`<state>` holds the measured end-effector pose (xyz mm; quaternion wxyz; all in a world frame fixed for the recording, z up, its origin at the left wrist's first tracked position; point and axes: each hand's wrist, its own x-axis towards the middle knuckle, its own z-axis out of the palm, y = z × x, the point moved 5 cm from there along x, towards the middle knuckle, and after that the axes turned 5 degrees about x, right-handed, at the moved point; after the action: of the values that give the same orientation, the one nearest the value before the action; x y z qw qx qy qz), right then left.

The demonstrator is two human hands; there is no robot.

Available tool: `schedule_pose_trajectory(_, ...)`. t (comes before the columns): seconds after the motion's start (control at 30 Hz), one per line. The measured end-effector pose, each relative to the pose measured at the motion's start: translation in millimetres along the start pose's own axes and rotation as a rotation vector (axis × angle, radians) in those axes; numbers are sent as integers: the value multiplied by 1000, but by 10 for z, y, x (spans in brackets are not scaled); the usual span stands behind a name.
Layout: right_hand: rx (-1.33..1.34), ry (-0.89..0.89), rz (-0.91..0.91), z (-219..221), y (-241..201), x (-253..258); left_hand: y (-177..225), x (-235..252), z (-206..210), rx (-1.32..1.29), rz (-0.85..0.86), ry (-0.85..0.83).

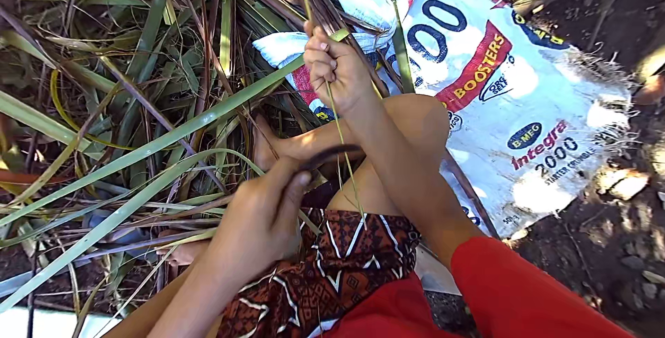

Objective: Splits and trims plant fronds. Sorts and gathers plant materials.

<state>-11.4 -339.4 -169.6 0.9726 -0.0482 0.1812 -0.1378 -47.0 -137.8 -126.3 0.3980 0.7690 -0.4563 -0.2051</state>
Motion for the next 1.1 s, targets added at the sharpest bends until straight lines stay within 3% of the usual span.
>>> schedule_pose_trajectory(0.13, 35, 28, 113, 38, 300, -117, -177, 76, 169, 41, -77, -18)
schedule_pose_trajectory(0.3, 187, 59, 99, -41, 154, 13, -113, -81, 476, 182, -19, -176)
schedule_pose_trajectory(0.47, 206, 77, 0, -48, -177, 68, -65, -252, 716, 267, 28, -203)
schedule_pose_trajectory(0.57, 346, 80, -133, -121, -454, 160, -45, -406, 810, 285, -7, -371)
schedule_pose_trajectory(0.67, 215, 11, -265, -127, -709, 281, -46, -424, 729, 271, 27, -466)
schedule_pose_trajectory(0.77, -79, -61, -247, -124, -610, 247, -6, -304, 358, 184, 142, -336)
schedule_pose_trajectory(0.83, -254, -5, -212, -74, -373, 149, -2, -201, 111, 139, 131, -232)
schedule_pose_trajectory(0.9, -444, 109, -164, 72, -97, -35, -41, -112, -66, 128, 22, -71)
schedule_pose_trajectory(0.97, -520, 3, -90, 40, 52, -51, -160, -57, -150, 51, -152, 71)
schedule_pose_trajectory(1.1, -639, -49, -30, 46, 325, -246, -384, -45, 9, -152, -498, 96)
